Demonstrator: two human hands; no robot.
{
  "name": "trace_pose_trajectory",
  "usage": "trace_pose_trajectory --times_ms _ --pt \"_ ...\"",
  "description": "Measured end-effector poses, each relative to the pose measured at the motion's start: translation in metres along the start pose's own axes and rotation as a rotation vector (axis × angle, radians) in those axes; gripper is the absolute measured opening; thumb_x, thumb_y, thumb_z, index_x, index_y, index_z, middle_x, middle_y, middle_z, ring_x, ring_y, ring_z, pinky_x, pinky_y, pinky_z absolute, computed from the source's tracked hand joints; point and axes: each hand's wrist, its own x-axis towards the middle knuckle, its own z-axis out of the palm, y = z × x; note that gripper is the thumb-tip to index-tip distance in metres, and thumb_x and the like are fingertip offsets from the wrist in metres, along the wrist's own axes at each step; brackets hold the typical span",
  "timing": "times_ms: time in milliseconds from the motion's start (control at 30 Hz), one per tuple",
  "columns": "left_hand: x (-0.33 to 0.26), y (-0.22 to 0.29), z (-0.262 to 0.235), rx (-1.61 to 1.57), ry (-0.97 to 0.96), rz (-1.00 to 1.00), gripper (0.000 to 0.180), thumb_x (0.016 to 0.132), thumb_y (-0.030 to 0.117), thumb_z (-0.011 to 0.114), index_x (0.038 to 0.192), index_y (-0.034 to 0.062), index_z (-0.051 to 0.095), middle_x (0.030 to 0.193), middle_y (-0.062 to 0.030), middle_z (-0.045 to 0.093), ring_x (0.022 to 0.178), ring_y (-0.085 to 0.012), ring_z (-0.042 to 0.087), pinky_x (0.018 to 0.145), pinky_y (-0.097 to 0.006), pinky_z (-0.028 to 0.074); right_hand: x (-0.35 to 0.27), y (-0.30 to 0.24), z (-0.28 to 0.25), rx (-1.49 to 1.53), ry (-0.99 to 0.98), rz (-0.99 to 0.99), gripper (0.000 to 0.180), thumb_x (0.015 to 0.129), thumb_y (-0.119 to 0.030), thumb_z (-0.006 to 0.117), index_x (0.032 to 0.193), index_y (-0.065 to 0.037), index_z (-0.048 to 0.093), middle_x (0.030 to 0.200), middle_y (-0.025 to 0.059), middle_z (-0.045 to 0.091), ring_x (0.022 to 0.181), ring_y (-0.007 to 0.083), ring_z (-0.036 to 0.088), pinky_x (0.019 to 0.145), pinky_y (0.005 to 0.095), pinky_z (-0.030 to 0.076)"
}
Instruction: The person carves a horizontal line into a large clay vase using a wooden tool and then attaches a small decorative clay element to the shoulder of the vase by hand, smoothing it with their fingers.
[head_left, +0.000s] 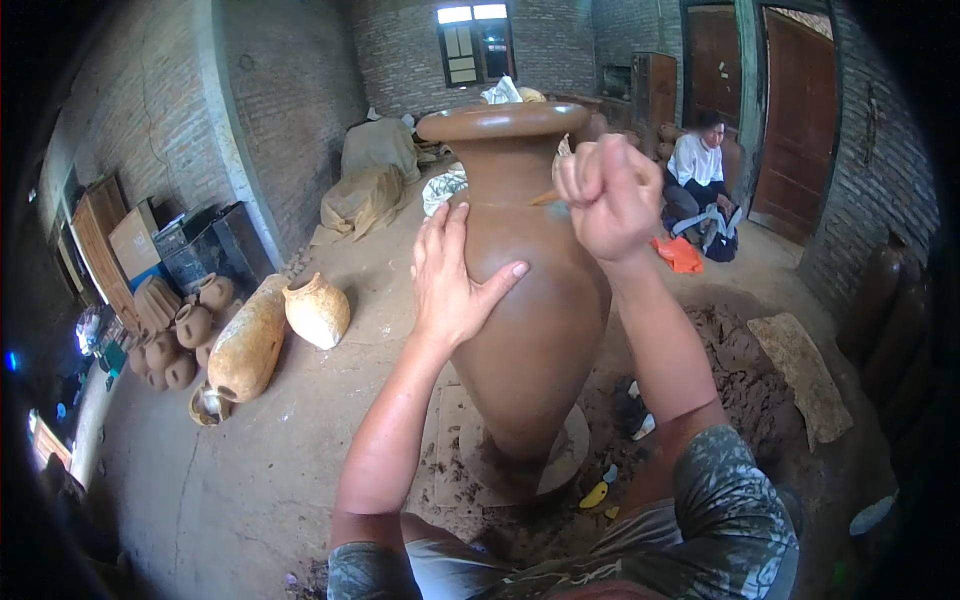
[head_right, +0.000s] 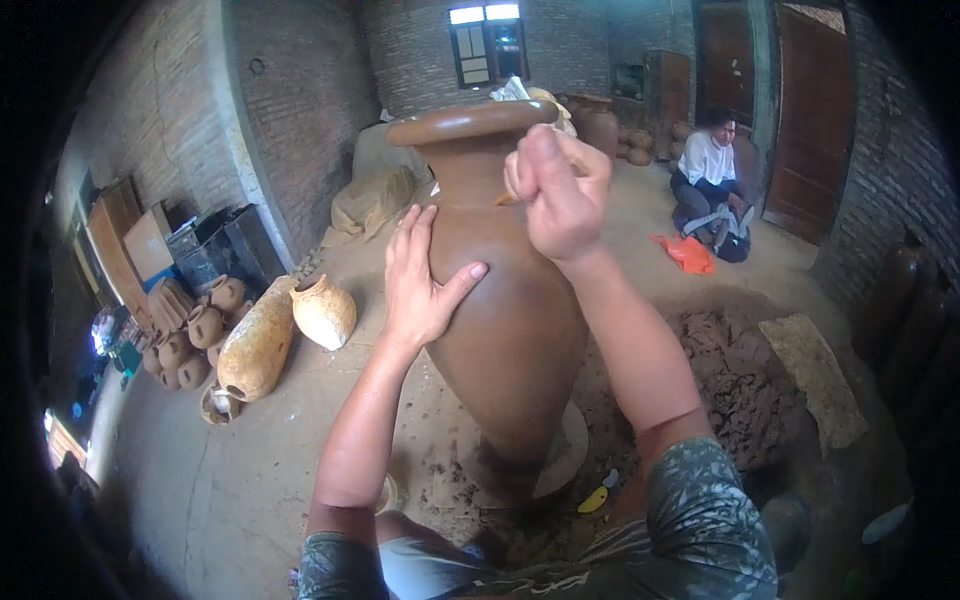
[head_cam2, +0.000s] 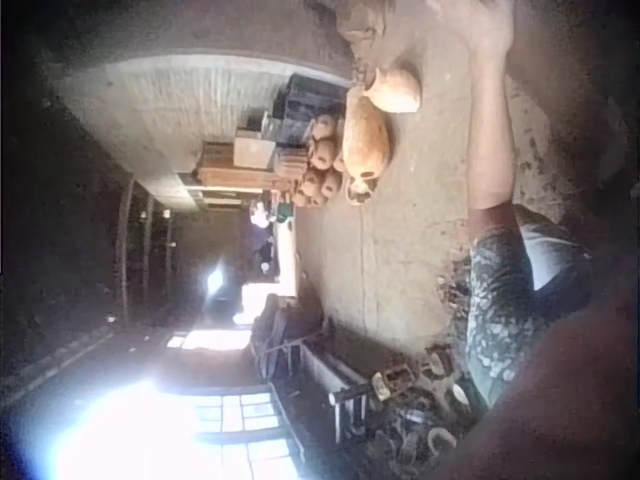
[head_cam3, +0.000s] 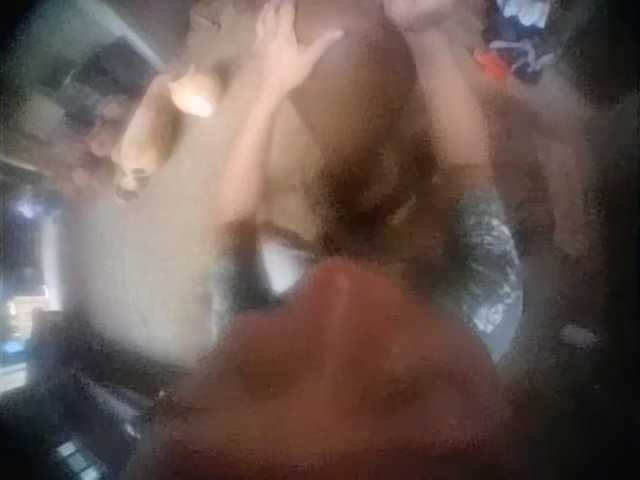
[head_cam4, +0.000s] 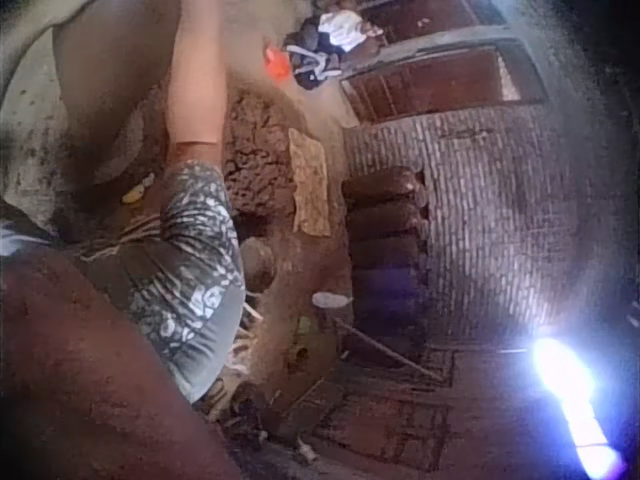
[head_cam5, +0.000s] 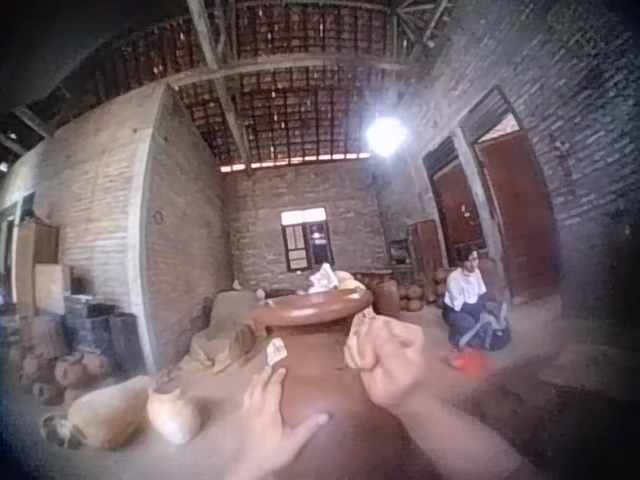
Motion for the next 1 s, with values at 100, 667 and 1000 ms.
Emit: trace_pose_trajectory --times_ms 100,667,1000 --pt "-0.005 0.001 -0.002 0.084 0.011 -0.016 0.101 0.083 0.063 0.078 0.154 0.0007 0.043 0.158 -0.0298 0.041 0.144 -0.0471 0.040 0.120 -0.055 0.034 0.000 -0.003 0.008 0.018 -0.023 -0.046 0.047 0.115 -0.031 0.042 0.075 -0.006 0.046 0.063 0.0017 0.039 0.053 0.0120 0.030 0.051 0.0304 0.025" --pt "-0.004 -0.043 -0.001 -0.231 -0.106 -0.034 0.114 0.078 0.059 0.084 0.161 0.0016 0.031 0.165 -0.0302 0.028 0.153 -0.0463 0.028 0.125 -0.055 0.029 0.000 0.001 0.006 0.066 0.017 0.007 0.043 0.115 -0.020 0.041 0.075 -0.005 0.046 0.064 0.0015 0.041 0.055 0.0105 0.034 0.054 0.0302 0.028" --pt "-0.010 -0.027 -0.002 -0.126 -0.058 -0.055 0.112 0.079 0.060 0.083 0.160 0.0017 0.032 0.164 -0.0294 0.031 0.152 -0.0465 0.030 0.124 -0.054 0.028 -0.002 -0.001 0.013 -0.004 0.017 -0.020 0.048 0.115 -0.026 0.043 0.071 -0.005 0.044 0.062 0.0012 0.038 0.054 0.0107 0.032 0.053 0.0307 0.026"
